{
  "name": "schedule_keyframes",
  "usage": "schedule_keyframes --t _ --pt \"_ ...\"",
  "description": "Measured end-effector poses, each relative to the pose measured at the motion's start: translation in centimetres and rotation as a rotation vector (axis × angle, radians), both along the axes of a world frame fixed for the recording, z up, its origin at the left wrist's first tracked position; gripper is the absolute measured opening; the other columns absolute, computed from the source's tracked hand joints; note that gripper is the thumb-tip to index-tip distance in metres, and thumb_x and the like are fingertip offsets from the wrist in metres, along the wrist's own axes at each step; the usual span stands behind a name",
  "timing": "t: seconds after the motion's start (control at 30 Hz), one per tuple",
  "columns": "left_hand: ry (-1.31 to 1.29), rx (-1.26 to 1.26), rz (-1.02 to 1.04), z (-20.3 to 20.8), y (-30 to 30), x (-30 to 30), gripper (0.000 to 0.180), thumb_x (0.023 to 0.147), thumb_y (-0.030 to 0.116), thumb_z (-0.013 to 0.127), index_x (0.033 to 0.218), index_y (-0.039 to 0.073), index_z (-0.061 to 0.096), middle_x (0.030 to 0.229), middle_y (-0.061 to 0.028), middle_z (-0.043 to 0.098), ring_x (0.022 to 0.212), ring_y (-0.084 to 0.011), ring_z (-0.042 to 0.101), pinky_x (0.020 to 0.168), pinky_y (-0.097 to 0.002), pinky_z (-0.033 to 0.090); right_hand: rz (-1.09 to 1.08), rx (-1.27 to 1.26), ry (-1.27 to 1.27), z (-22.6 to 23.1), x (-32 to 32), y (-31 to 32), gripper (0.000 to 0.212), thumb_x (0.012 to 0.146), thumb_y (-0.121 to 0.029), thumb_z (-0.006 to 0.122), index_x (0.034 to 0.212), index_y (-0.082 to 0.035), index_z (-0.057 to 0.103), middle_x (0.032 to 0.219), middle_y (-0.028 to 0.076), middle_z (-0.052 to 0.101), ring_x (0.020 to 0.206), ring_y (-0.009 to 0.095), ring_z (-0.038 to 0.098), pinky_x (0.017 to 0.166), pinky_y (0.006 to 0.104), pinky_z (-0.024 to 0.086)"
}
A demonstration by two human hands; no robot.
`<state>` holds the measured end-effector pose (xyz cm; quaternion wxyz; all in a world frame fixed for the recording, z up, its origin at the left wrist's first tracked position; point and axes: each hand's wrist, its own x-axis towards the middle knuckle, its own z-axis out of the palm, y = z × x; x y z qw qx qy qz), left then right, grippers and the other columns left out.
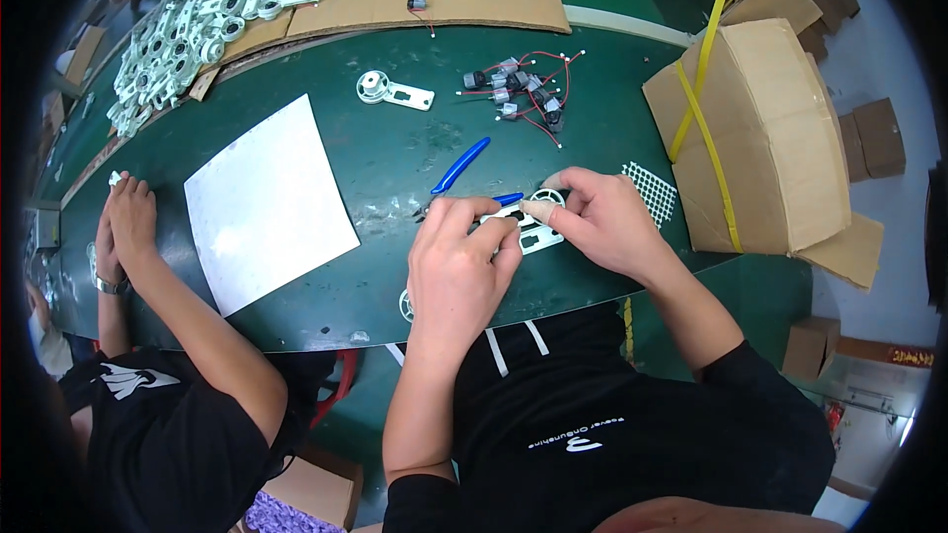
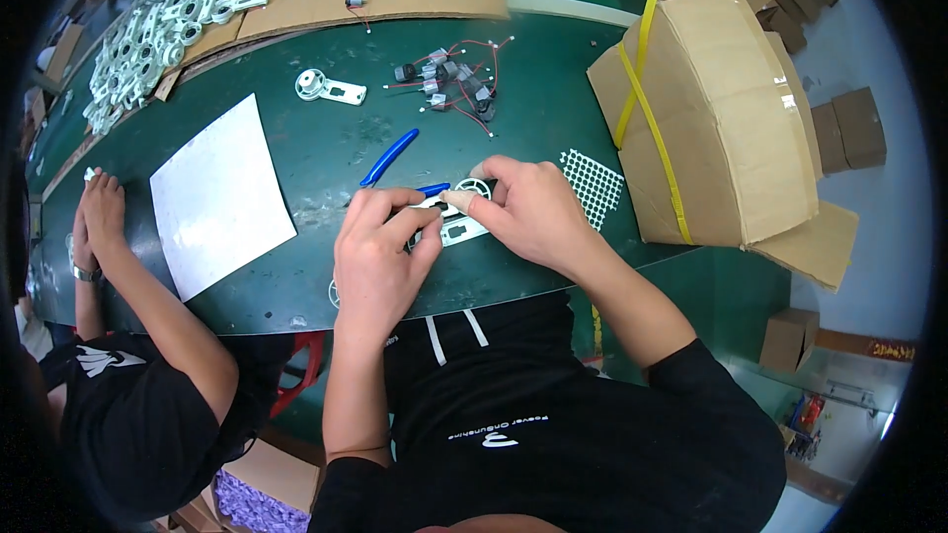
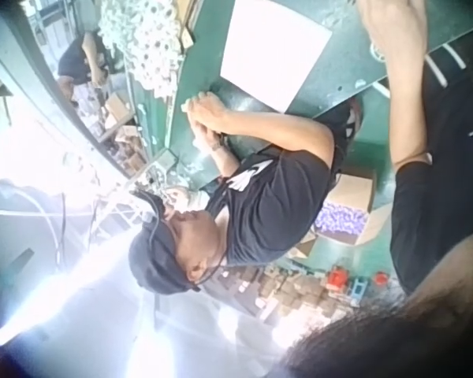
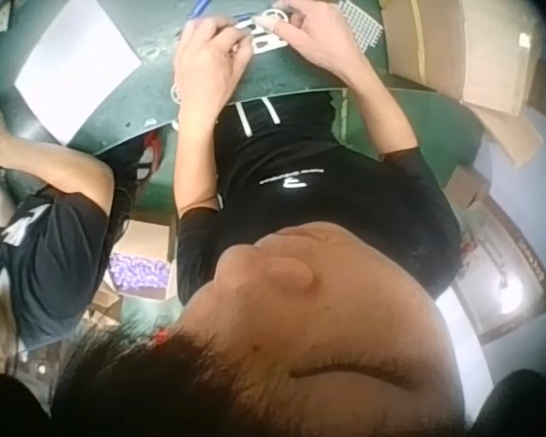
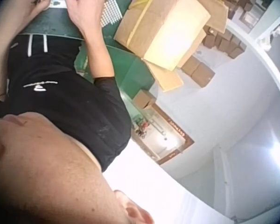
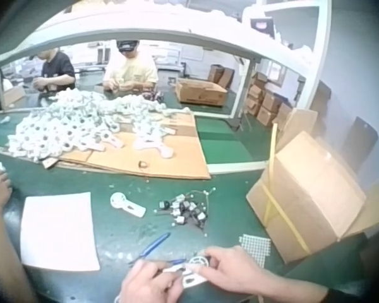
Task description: The person assembles small electronic components by inserting small motors and wires into plastic housings by hand.
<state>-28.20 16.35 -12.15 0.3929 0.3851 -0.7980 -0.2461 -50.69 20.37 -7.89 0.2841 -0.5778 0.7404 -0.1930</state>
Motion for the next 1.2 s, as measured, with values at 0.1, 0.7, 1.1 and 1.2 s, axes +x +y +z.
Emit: schedule_keyframes --t 0.1,0.7,1.1,1.2 --pt "-0.006 -0.018 0.004 0.0 0.0 0.0 0.014 0.087 0.005 0.094 0.101 0.006 0.090 0.115 -0.0062 0.082 0.103 -0.0284 0.075 0.090 -0.0437 0.063 0.015 -0.010 -0.018 0.0 -0.2 -0.4 0.036 0.106 -0.031 0.092 0.115 0.003 0.085 0.072 0.007 0.075 0.065 0.010 0.066 0.061 0.0313 0.050" --pt "-0.058 -0.075 -0.049 0.8 -0.6 -0.6 0.049 0.086 0.008 0.096 0.133 0.005 0.085 0.121 -0.0093 0.080 0.116 -0.0315 0.073 0.101 -0.0475 0.060 -0.157 -0.028 -0.190 -0.9 -1.3 0.7 0.023 0.106 -0.018 0.092 0.109 0.003 0.083 0.083 -0.001 0.077 0.074 0.003 0.064 0.067 0.0243 0.052" --pt "-0.176 0.023 -0.060 0.9 -0.9 -2.4 0.035 0.082 0.013 0.100 0.116 0.007 0.093 0.109 -0.0079 0.073 0.113 -0.0318 0.068 0.101 -0.0488 0.058 -0.137 -0.007 -0.282 -0.6 -1.5 0.9 0.025 0.110 -0.021 0.089 0.115 0.003 0.084 0.081 -0.002 0.074 0.069 0.003 0.061 0.063 0.0245 0.049" --pt "-0.164 0.024 -0.056 0.6 -0.8 -2.4 0.034 0.082 0.013 0.100 0.115 0.007 0.093 0.109 -0.0080 0.073 0.112 -0.0318 0.068 0.101 -0.0486 0.058 -0.150 0.049 -0.324 0.2 -1.6 0.7 0.028 0.111 -0.024 0.088 0.116 0.003 0.085 0.081 -0.002 0.074 0.069 0.004 0.062 0.062 0.0246 0.049"
